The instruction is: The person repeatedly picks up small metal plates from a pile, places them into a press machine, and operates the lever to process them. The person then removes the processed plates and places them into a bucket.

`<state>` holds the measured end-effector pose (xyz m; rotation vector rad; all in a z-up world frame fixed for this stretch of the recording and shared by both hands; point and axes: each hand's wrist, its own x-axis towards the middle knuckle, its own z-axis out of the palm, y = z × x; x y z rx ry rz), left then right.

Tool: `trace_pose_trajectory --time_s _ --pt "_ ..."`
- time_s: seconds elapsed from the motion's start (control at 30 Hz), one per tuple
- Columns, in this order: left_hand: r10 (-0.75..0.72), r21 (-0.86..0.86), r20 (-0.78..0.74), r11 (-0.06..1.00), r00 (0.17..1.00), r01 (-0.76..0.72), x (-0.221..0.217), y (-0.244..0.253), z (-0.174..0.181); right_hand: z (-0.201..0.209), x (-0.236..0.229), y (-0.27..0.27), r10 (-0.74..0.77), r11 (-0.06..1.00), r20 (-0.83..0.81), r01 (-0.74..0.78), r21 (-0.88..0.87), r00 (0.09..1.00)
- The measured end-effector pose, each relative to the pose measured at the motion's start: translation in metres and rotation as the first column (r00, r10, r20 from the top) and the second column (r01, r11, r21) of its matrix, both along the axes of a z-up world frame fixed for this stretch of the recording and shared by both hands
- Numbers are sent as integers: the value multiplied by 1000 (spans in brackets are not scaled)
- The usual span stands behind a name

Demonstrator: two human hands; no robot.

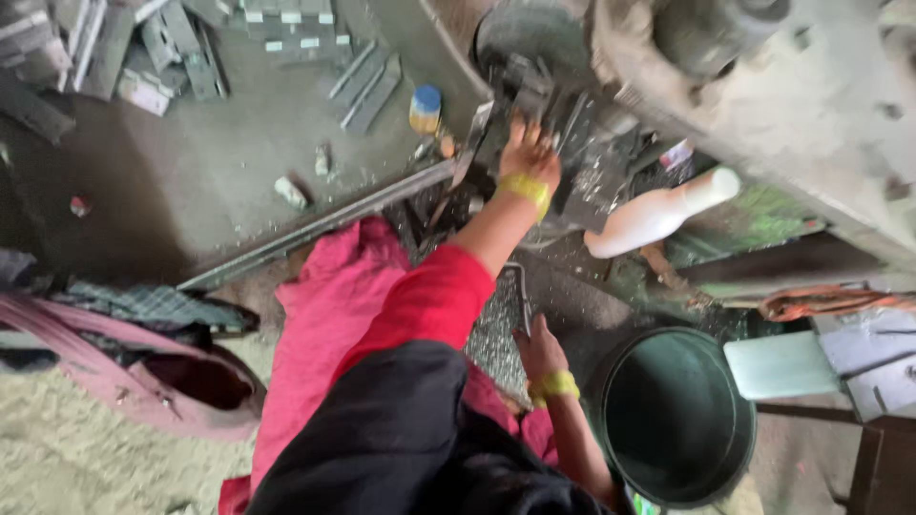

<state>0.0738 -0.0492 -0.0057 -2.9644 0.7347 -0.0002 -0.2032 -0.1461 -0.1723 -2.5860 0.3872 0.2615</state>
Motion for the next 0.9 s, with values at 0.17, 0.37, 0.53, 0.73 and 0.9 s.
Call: trace_pose_trajectory --time_s 0.17,0.37,0.53,0.73,0.9 --pt "-155 -201 178 961 972 191 -88 63 -7 98 25 6 -49 993 111 60 -100 993" --pt "-340 -480 397 715 852 509 -95 98 -12 124 33 22 -56 995 57 60 -84 997" --pt "-56 -341 708 846 704 410 -76 -19 16 124 30 18 -70 995 34 72 -62 997" --pt "12 -591 69 806 998 32 -74 -25 -3 124 30 17 -23 999 49 24 -29 999" --pt "-86 -337 346 918 934 209 -90 13 -40 123 38 19 -76 996 -76 71 -59 994"
